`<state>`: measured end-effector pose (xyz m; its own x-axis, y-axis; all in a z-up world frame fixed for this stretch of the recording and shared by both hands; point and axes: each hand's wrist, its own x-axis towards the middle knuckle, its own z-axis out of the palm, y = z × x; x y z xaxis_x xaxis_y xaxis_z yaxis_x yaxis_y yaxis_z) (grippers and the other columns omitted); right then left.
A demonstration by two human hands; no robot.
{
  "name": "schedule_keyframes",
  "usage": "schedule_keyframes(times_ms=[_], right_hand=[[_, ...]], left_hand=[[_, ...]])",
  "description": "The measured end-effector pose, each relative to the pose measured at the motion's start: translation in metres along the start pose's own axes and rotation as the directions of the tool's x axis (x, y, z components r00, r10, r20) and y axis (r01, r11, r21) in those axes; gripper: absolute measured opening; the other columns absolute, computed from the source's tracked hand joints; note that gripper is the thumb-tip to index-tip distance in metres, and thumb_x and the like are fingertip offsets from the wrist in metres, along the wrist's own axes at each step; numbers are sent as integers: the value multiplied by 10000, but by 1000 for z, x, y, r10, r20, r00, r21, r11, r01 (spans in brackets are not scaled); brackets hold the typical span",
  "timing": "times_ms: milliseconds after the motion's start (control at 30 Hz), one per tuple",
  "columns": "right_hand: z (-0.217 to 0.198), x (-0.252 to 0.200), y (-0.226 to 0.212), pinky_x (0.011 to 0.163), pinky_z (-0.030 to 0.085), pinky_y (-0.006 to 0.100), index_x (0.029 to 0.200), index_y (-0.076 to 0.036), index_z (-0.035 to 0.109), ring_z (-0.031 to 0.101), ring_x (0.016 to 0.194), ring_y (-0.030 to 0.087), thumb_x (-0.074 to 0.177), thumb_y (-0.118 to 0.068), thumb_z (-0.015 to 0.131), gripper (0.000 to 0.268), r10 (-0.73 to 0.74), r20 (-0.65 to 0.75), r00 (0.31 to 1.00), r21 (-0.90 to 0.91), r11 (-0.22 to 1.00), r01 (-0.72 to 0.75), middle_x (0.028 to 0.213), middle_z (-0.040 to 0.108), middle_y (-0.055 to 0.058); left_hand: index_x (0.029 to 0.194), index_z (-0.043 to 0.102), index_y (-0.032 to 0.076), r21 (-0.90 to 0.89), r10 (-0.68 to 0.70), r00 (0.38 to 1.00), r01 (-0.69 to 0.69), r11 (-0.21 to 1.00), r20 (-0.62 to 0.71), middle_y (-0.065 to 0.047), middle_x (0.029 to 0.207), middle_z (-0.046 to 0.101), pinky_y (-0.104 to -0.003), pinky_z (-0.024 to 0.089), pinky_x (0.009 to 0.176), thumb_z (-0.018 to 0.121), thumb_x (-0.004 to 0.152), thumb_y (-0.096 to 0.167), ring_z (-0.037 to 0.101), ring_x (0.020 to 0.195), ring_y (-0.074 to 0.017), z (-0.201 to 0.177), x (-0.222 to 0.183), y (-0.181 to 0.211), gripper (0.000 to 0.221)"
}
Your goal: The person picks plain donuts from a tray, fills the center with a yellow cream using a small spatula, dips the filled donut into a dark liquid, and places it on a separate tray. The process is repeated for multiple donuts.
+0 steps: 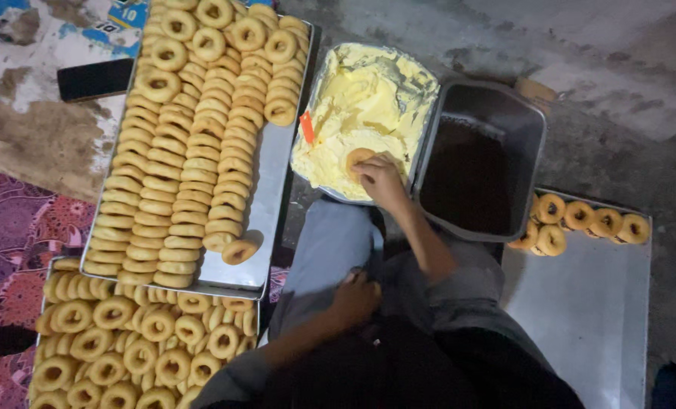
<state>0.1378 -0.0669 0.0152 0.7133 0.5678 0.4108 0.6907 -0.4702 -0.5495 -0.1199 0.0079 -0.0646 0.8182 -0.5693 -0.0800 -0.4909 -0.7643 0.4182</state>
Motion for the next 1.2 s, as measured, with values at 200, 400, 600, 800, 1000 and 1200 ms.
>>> schedule_keyframes(times_ms=[200, 400, 600, 800, 1000, 1200], right_hand=[[9, -5, 8, 892, 545, 395, 1049, -54, 790, 682, 1021, 314, 829, 31, 722, 245, -15, -30, 999, 33, 999, 16, 1050, 756, 131], [12, -9, 26, 972, 539, 451, 1229, -116, 747, 662, 1083, 318, 984, -73, 674, 259, 608, 123, 784, 712, 497, -497, 1150, 737, 109], [-17, -15, 36, 1060, 408, 643, 1339, -182, 490, 520, 1345, 324, 928, -117, 567, 423, 448, 466, 763, 840, -494, -223, 1438, 553, 94], [-16, -6, 30, 1053, 453, 542, 1424, -80, 581, 586, 1300, 297, 1009, -106, 609, 417, 507, 331, 796, 941, -116, -318, 1432, 599, 131], [-7, 1, 20, 974, 514, 436, 1085, -63, 757, 680, 1045, 334, 821, 10, 722, 275, -61, -54, 997, -17, 998, 60, 1093, 758, 138], [-3, 4, 12, 950, 519, 427, 1059, -57, 774, 666, 1016, 342, 838, 28, 712, 245, 6, -37, 999, 14, 1000, -6, 1034, 739, 138]], left_hand=[[1009, 729, 53, 234, -54, 973, 108, 966, -223, -162, 1053, 676, -549, 468, 996, 541, 924, 238, 623, 1036, -335, 47, 27, 21, 277], [1096, 724, 89, -107, -474, 880, 472, 875, 6, -204, 1146, 642, -549, 487, 872, 521, 950, 239, 623, 1040, -386, 20, 78, 39, 291], [1050, 777, 128, 134, -182, 964, 157, 978, 192, -224, 1231, 629, -500, 534, 851, 560, 921, 266, 635, 1073, -391, 20, 68, 33, 288], [1070, 746, 89, -138, 51, 959, -13, 990, 278, -232, 968, 717, -537, 565, 670, 592, 966, 303, 717, 829, -400, 18, 58, 16, 284], [973, 734, 48, -768, -459, 870, 167, 619, -181, -149, 874, 769, -376, 572, 671, 772, 819, 280, 754, 757, -290, -47, 32, -31, 281], [1059, 591, 40, -654, -703, 709, -503, -565, 62, -69, 937, 611, -469, 590, 915, 449, 1047, 491, 691, 1055, -324, -98, 2, -101, 472]])
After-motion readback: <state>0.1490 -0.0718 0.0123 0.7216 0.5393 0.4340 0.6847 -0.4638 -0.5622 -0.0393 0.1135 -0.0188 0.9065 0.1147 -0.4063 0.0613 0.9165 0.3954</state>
